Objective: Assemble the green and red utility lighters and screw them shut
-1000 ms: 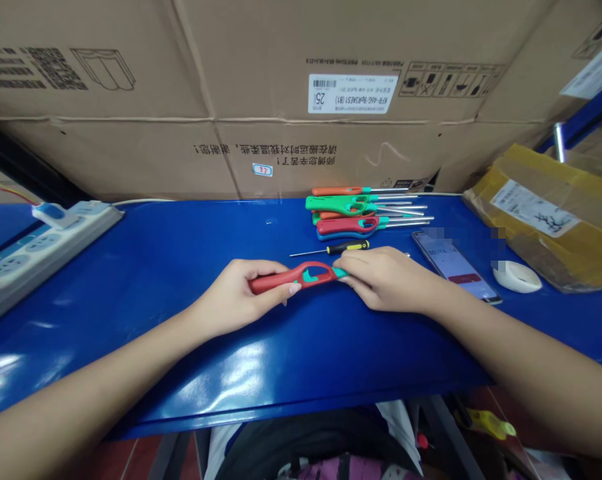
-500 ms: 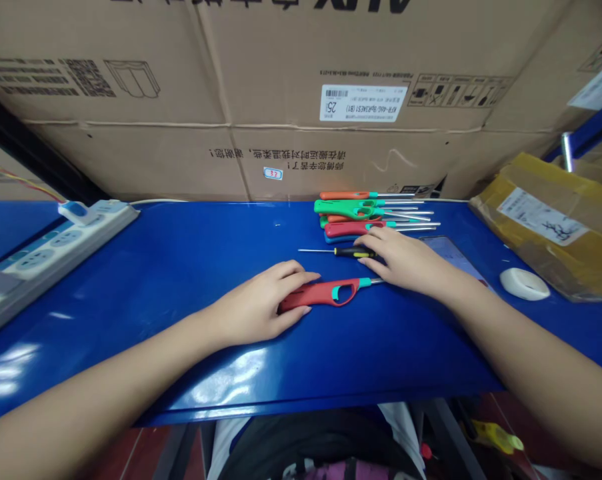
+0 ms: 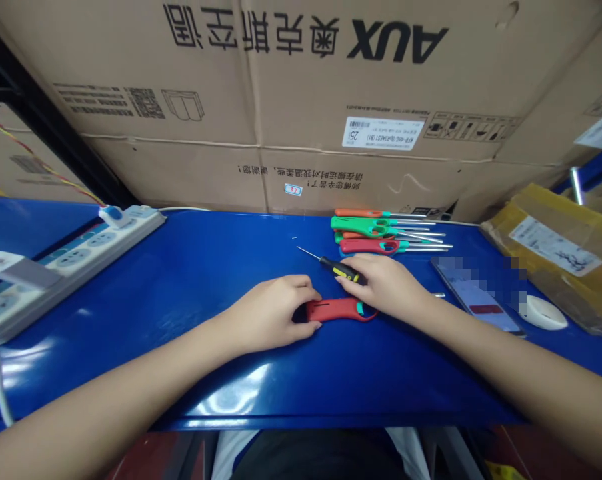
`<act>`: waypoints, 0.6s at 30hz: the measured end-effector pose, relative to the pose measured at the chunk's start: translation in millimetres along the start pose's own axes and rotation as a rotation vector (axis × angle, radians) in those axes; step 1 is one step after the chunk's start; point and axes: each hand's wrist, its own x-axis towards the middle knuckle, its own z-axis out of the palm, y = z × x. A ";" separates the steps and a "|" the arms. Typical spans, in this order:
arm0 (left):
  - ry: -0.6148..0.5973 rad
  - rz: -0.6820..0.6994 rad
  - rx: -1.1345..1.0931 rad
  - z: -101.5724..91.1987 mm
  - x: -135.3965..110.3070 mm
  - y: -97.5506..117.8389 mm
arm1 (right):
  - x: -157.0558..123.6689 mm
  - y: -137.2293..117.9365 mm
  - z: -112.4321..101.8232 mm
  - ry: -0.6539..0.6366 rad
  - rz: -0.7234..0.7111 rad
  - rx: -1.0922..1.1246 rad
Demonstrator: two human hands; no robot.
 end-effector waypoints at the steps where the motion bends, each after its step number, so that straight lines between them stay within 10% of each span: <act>1: 0.009 -0.011 0.002 1.1 0.1 0.8 | 4.2 -1.6 0.4 0.002 0.005 -0.006; 18: 0.065 -0.031 0.011 5.0 -1.4 4.3 | 15.0 -15.4 -12.9 0.262 0.060 0.144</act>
